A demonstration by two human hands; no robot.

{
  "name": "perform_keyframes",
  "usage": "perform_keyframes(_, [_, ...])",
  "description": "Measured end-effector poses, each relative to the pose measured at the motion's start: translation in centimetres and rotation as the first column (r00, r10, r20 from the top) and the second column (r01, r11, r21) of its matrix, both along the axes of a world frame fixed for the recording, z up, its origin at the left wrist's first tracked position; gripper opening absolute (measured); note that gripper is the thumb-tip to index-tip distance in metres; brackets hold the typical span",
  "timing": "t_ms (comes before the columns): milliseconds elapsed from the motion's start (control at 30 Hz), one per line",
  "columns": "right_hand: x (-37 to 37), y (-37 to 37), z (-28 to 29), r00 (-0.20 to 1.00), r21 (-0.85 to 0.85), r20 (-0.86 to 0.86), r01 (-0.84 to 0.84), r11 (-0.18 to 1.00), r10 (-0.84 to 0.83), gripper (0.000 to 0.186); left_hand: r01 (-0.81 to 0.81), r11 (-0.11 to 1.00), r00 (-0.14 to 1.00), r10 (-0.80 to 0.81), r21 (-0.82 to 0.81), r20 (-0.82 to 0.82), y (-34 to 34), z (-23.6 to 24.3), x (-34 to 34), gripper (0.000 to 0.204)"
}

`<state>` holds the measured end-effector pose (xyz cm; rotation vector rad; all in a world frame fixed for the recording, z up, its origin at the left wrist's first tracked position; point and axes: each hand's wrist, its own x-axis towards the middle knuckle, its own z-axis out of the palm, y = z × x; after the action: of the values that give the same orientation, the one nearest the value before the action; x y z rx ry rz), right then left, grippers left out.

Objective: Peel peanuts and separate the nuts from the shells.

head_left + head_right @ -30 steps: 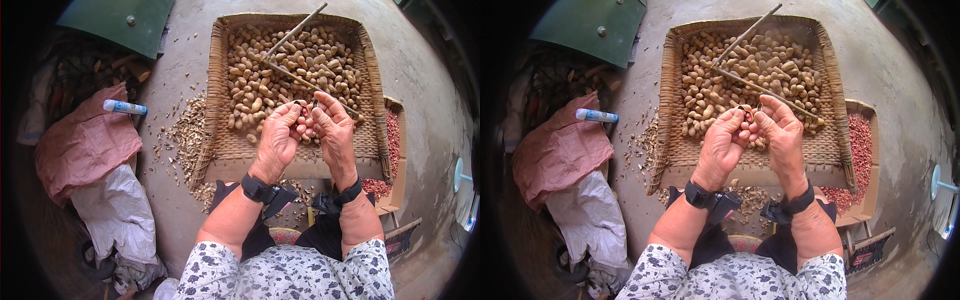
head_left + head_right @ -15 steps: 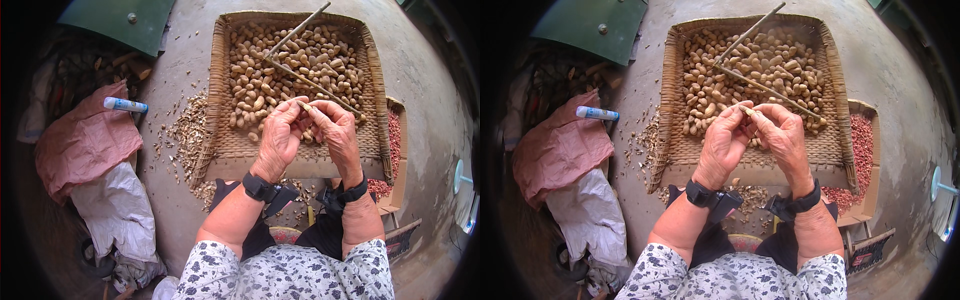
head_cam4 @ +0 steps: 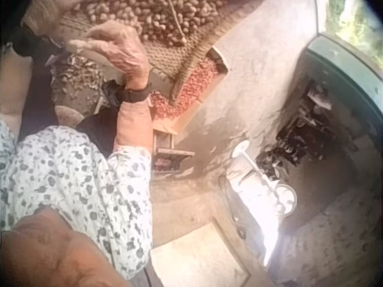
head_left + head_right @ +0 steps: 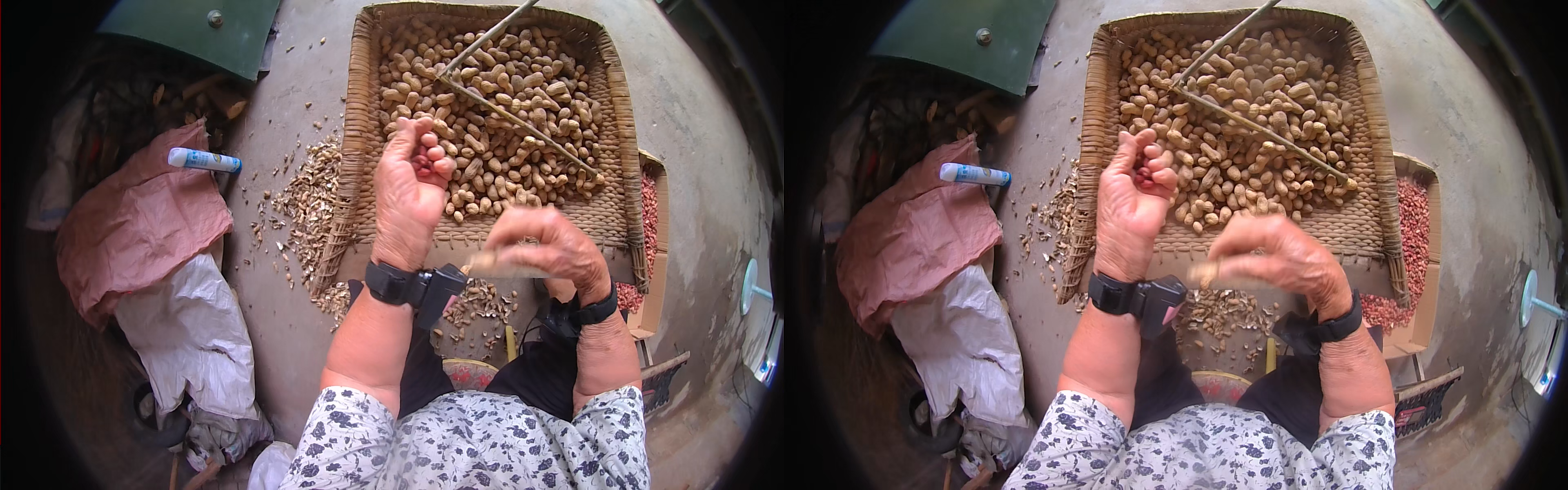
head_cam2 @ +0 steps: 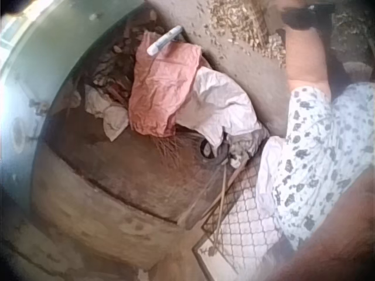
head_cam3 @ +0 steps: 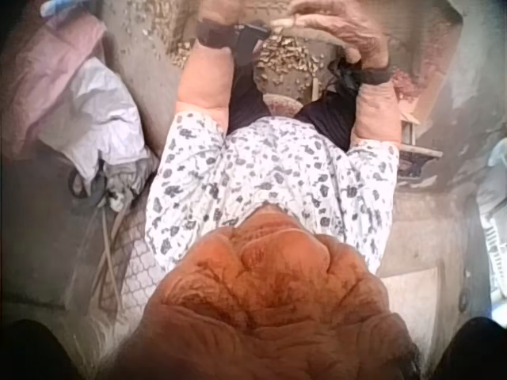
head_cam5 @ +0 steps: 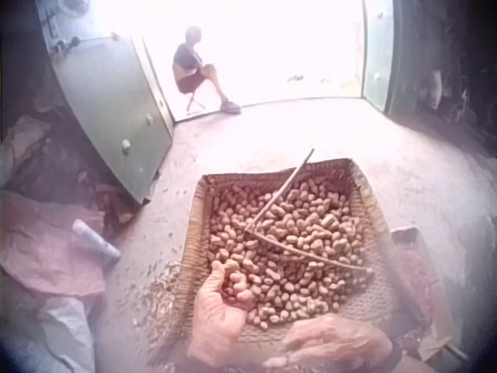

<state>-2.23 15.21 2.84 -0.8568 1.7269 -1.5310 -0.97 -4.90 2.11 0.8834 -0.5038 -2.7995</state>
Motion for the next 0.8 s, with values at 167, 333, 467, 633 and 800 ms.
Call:
perform_keyframes(167, [0.1, -0.9, -2.0, 0.980, 0.152, -0.149, 0.151, 0.977, -0.129, 0.014, 0.034, 0.999, 0.993, -0.033, 0.001, -0.113, -1.7, -0.7, 1.1, 0.023])
perform_keyframes(333, [-1.4, -3.8, -4.3, 0.656, -0.050, -0.578, 0.566, 0.823, -0.486, 0.024, 0.002, 1.000, 0.999, -0.003, -0.029, -0.040, -1.4, -0.4, 1.0, 0.018])
perform_keyframes(467, [-2.0, -5.3, -6.1, 0.579, 0.004, -0.739, 0.515, 0.857, -0.344, 0.031, -0.011, 1.000, 1.000, 0.010, -0.025, -0.019, -1.7, -0.1, 1.2, 0.017])
perform_keyframes(633, [-2.5, -5.8, -5.9, 0.545, 0.102, -0.806, 0.512, 0.853, -0.232, 0.025, 0.064, 0.995, 0.998, -0.065, -0.081, -0.007, -1.4, -0.1, 1.3, 0.016])
perform_keyframes(800, [-2.3, -5.4, -4.7, 0.798, 0.090, -0.188, 0.595, 0.799, -0.573, 0.013, 0.085, 0.966, 0.996, -0.082, -0.244, 0.025, -0.1, 0.5, 1.3, 0.014])
